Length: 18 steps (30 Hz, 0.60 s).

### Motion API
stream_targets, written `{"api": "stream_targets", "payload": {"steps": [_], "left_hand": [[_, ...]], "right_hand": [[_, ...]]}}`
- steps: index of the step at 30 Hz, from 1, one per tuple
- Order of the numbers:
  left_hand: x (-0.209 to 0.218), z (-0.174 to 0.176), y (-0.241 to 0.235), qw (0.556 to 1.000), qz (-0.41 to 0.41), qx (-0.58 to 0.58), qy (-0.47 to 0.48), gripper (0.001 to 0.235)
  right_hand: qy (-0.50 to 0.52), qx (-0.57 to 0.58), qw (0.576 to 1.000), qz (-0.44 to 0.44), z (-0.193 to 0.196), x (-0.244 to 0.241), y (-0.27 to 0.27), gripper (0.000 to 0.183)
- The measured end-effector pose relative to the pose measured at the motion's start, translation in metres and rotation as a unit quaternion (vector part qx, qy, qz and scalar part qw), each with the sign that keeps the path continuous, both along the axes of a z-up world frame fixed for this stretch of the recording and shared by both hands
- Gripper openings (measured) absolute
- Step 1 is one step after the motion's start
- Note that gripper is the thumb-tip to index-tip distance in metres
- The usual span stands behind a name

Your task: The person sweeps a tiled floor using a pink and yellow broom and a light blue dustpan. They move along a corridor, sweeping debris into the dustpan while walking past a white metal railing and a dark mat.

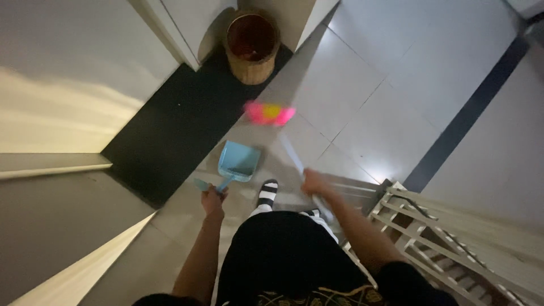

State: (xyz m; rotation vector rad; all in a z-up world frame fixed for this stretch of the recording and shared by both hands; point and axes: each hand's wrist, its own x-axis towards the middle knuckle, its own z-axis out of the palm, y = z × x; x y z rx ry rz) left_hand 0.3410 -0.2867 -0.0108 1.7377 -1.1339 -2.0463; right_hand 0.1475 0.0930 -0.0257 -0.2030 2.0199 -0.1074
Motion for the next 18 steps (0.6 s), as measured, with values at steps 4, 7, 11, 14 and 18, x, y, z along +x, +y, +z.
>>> {"api": "stream_targets", "payload": {"steps": [4,7,11,14,18], "left_hand": [[0.003,0.002,-0.005,1.0,0.023,0.009,0.018,0.018],[0.012,-0.005,-0.008,0.999,0.037,0.0,0.029,0.023],[0.035,0.04,-0.008,0.999,0.03,0.019,0.011,0.016],[0.047,0.054,-0.007,0.997,0.071,-0.006,0.031,0.015],[0.068,0.06,-0.006,0.985,0.153,-0.027,0.075,0.02]], "right_hand": [[0.048,-0.161,0.985,0.034,0.095,0.089,0.009,0.061],[-0.062,-0.223,0.972,-0.028,0.183,0.086,0.015,0.059],[-0.033,-0.171,0.979,-0.101,0.222,0.045,0.025,0.056],[-0.016,-0.112,0.986,-0.119,0.234,0.001,0.004,0.06],[0.111,-0.152,0.971,-0.145,0.133,-0.025,-0.039,0.059]]}}
